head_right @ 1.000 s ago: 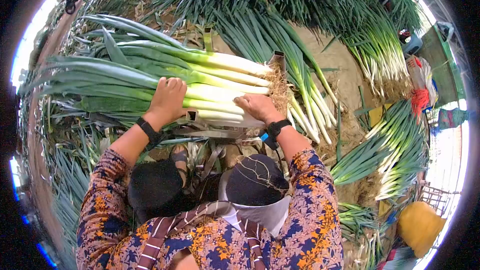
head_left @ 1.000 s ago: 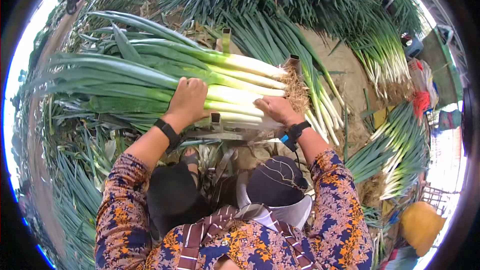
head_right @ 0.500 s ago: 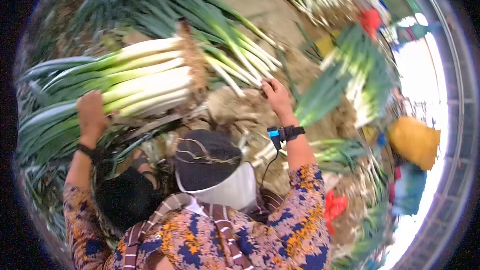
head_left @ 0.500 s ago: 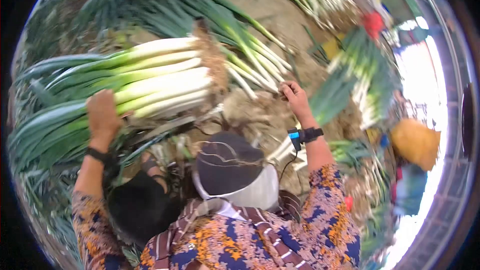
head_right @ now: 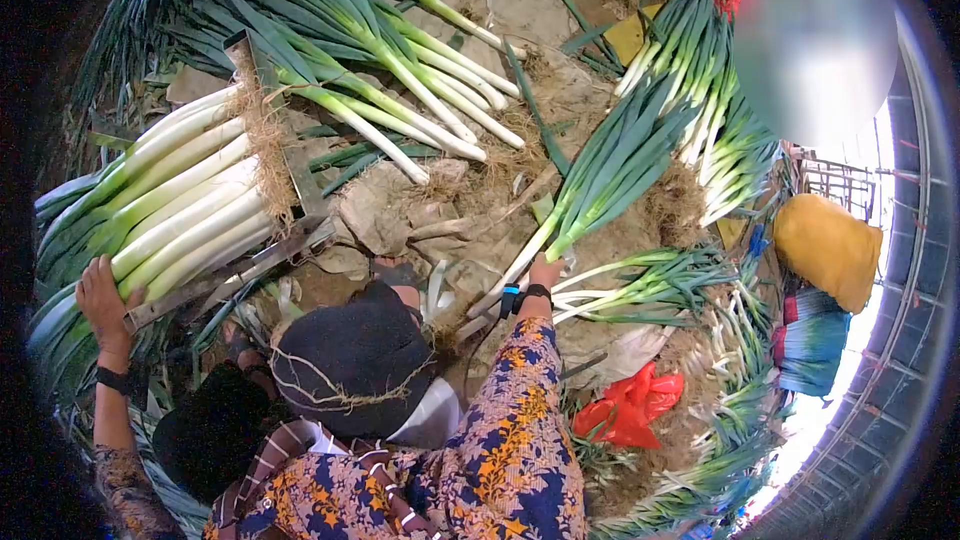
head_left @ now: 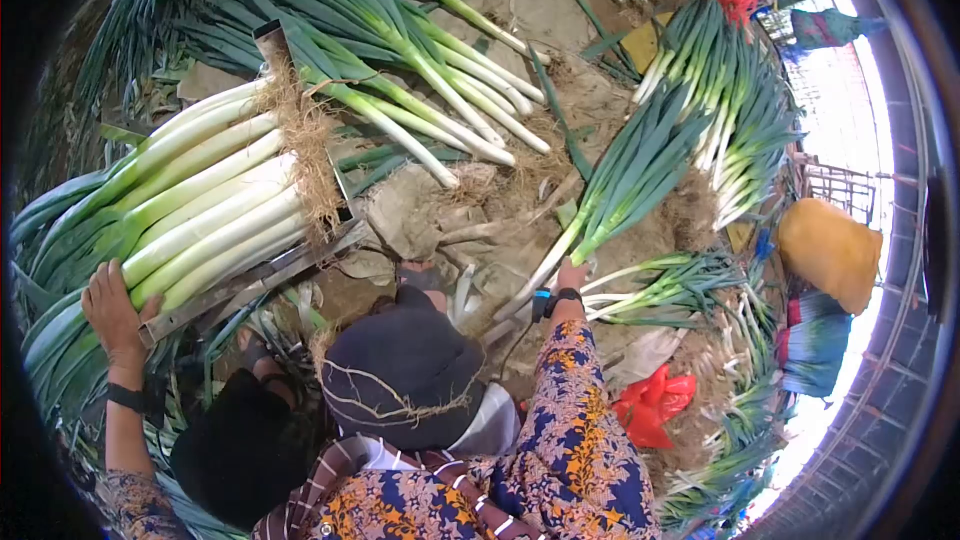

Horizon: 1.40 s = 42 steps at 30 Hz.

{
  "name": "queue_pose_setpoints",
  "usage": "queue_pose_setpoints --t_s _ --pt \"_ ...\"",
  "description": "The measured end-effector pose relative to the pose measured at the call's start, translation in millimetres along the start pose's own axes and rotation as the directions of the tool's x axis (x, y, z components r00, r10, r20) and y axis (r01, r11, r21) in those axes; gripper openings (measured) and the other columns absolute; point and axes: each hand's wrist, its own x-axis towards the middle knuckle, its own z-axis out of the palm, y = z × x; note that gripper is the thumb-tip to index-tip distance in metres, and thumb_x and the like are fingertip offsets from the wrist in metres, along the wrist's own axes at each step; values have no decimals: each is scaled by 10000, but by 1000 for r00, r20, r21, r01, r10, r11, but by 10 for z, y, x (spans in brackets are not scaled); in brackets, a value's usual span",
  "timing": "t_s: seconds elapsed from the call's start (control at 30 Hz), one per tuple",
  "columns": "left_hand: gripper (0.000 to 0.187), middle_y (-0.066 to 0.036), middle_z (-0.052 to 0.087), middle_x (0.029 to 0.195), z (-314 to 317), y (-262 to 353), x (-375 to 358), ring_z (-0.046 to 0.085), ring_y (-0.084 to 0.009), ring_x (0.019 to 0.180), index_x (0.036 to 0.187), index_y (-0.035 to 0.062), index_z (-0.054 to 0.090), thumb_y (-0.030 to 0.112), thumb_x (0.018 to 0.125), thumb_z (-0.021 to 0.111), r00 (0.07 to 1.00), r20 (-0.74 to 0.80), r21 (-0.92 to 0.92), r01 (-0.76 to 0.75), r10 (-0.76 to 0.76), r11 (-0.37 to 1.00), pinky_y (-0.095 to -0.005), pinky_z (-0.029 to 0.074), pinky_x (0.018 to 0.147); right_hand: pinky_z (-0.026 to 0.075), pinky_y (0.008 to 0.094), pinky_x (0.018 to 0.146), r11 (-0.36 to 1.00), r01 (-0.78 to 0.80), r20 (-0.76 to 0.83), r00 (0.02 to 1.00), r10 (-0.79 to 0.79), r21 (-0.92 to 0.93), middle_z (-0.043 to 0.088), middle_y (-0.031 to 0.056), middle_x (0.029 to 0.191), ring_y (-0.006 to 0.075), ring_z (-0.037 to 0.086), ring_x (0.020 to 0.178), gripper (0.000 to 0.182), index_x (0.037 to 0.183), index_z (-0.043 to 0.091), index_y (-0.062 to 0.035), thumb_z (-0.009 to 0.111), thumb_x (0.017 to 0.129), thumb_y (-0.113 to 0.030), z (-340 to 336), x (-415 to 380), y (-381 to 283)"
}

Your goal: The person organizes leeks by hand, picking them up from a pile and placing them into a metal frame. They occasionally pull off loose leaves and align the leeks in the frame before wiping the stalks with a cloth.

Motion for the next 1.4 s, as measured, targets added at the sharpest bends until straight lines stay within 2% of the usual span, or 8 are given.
queue_pose_setpoints --t_s 0.37,0.47,0.57,0.7,0.77,0.83,1.03,1.4 --pt "821 -160 530 1294 138 -71 -41 484 -337 1217 1325 36 496 570 729 682 1000 -20 27 11 -10 1000 -481 331 1041 416 459 990 885 161 0 984 -179 437 562 282 1291 414 544 1186 557 1298 470 65 638 851 -221 -126 -302 -202" --pt "847 -181 545 1294 0 78 -48 490 -355 1213 1331 30 498 512 687 762 1000 -30 -91 1 -4 996 -504 324 1058 440 431 944 956 223 -100 964 -245 -192 600 248 1205 349 561 1080 494 1251 531 52 651 871 -241 -135 -345 -288" --pt "821 -176 564 1226 -230 206 25 505 -344 1171 1252 30 524 540 660 779 996 -84 -173 14 -29 985 -493 344 1026 513 426 718 965 237 -3 971 -238 112 709 191 931 282 630 763 352 1015 670 67 675 881 -259 -137 -260 -345" --pt "814 -148 568 1118 -556 193 44 519 -330 1078 1167 25 537 623 653 739 983 158 -140 121 -98 983 -480 364 965 532 419 774 867 369 -140 929 -342 335 699 200 986 311 651 838 451 1173 602 86 676 861 -231 -219 -472 -822" --pt "779 -130 568 1047 -249 302 66 518 -327 1028 1115 31 549 627 649 732 988 -154 -175 -8 -19 985 -473 373 931 472 409 915 805 529 -118 847 -518 270 635 195 1157 291 601 1020 479 1265 540 77 657 896 -206 -424 -856 -1255" --pt "751 -137 557 1088 -402 345 120 502 -335 1060 1123 23 541 590 669 733 998 -41 -249 44 -56 968 -473 365 956 444 379 963 633 732 -144 675 -723 252 582 150 1239 248 556 1096 486 1307 507 55 650 918 -199 -496 -1023 -1675" --pt "763 -135 525 1087 -271 162 1 486 -300 1058 1138 14 538 628 709 682 991 -114 -232 49 -77 971 -454 347 984 460 259 552 408 417 230 414 -881 812 590 21 807 102 550 614 284 1171 568 -27 610 938 -183 -712 -2217 -3309" --pt "697 -116 528 961 -467 248 91 496 -282 1008 992 21 581 680 770 618 994 -80 -385 35 -71 922 -432 342 985 416 220 465 360 422 448 -129 -885 832 530 -28 706 49 497 543 295 1116 583 -27 688 926 -226 -503 -4476 -5127"
